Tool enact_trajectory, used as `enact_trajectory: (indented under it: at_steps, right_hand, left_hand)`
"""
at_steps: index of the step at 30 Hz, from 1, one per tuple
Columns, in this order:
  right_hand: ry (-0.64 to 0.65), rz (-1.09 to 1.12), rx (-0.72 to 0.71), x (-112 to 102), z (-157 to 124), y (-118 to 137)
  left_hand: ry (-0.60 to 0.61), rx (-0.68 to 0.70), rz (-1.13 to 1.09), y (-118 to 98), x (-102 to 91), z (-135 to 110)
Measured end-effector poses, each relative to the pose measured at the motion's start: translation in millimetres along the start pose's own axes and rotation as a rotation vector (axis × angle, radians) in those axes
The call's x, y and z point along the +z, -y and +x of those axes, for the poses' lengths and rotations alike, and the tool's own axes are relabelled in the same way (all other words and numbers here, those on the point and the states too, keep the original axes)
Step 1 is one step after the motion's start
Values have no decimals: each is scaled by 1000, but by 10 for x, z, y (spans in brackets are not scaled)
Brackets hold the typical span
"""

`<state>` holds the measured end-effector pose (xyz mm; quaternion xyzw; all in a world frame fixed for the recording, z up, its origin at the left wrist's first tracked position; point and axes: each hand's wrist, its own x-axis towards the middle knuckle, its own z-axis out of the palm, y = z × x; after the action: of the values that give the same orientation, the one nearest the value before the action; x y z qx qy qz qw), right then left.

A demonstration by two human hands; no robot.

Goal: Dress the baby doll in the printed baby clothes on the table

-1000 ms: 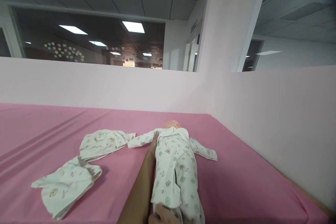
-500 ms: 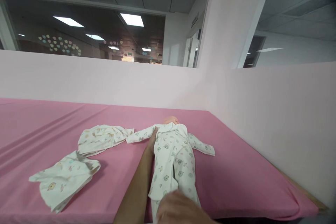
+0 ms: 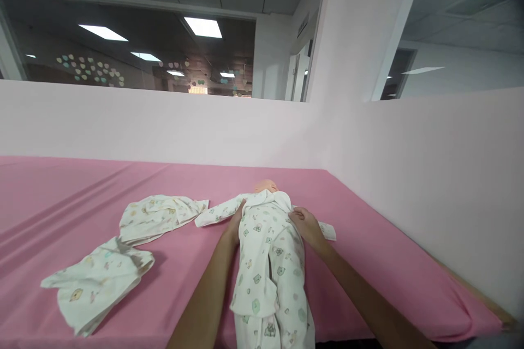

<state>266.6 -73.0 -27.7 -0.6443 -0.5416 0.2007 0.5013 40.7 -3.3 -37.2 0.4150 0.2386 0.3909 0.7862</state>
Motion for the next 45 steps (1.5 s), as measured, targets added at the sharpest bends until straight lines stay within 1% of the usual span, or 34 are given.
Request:
enact_trajectory:
  at_steps: [2,5,6,8,10,12,13,15,18,20,24,27,29,32,36,37,39,40,42,44,45]
  right_hand:
    - [21,-11,-38,37,86,3]
    - [16,-23,-79,23,117,-8]
    - [11,-21,-89,13,108,-15]
    - [7,-5,-105,-3,79,-23]
    - [10,14,-109,-2,58,-16]
    - [16,23,-108,13,66,5]
    - [24,23,-109,23,82,18]
    - [53,10,-123,42,138,41]
    - [86,-28,-155,33,259,55]
    - [59,-54,-171,-12,343,47]
    - [-58,-98,-217,-135,410,-3]
    - [-129,-143,-295,-168,305,-54]
    - [-140,-178,-365,-159,171,-87]
    - [-102,-221,-458,-146,-67,-132]
    - [-40,-256,-545,-162,-351,-200]
    - [-32,-273,-569,-167,-401,-224]
    - [-41,-315,-581,-172,-458,-280]
    - [-56,-337,-556,-169,-466,-308]
    - [-77,-375,-457,-151,-449,-356]
    - [-44,-437,-379,-118,-416,-388]
    - [-18,-475,-365,-99,-404,-399]
  left_hand:
    - [-119,62,235,-40,-5,-117]
    - [-377,129,649,-104,-17,-327]
    - [-441,141,738,-122,-10,-386]
    - [-536,175,844,-152,38,-456]
    - [-633,241,971,-181,125,-451]
    - [-704,307,1108,-213,226,-388]
    - [-715,334,1174,-231,271,-346]
    - [-692,374,1298,-269,333,-266]
    - [-650,418,1449,-327,340,-207]
    - [-660,446,1517,-363,304,-225]
    - [-696,543,1608,-403,222,-352]
    - [-708,623,1653,-367,176,-466]
    - [-705,703,1712,-312,140,-552]
    - [-656,830,1836,-221,79,-715]
    - [-541,921,1938,-135,57,-948]
    - [-522,928,1964,-118,68,-990]
    - [-530,900,2018,-85,103,-1035]
    - [-547,863,2042,-70,121,-1040]
    - [-580,763,2067,-45,153,-1028]
    - [-582,653,2066,-31,173,-1012]
    - [-573,600,2063,-29,179,-1010]
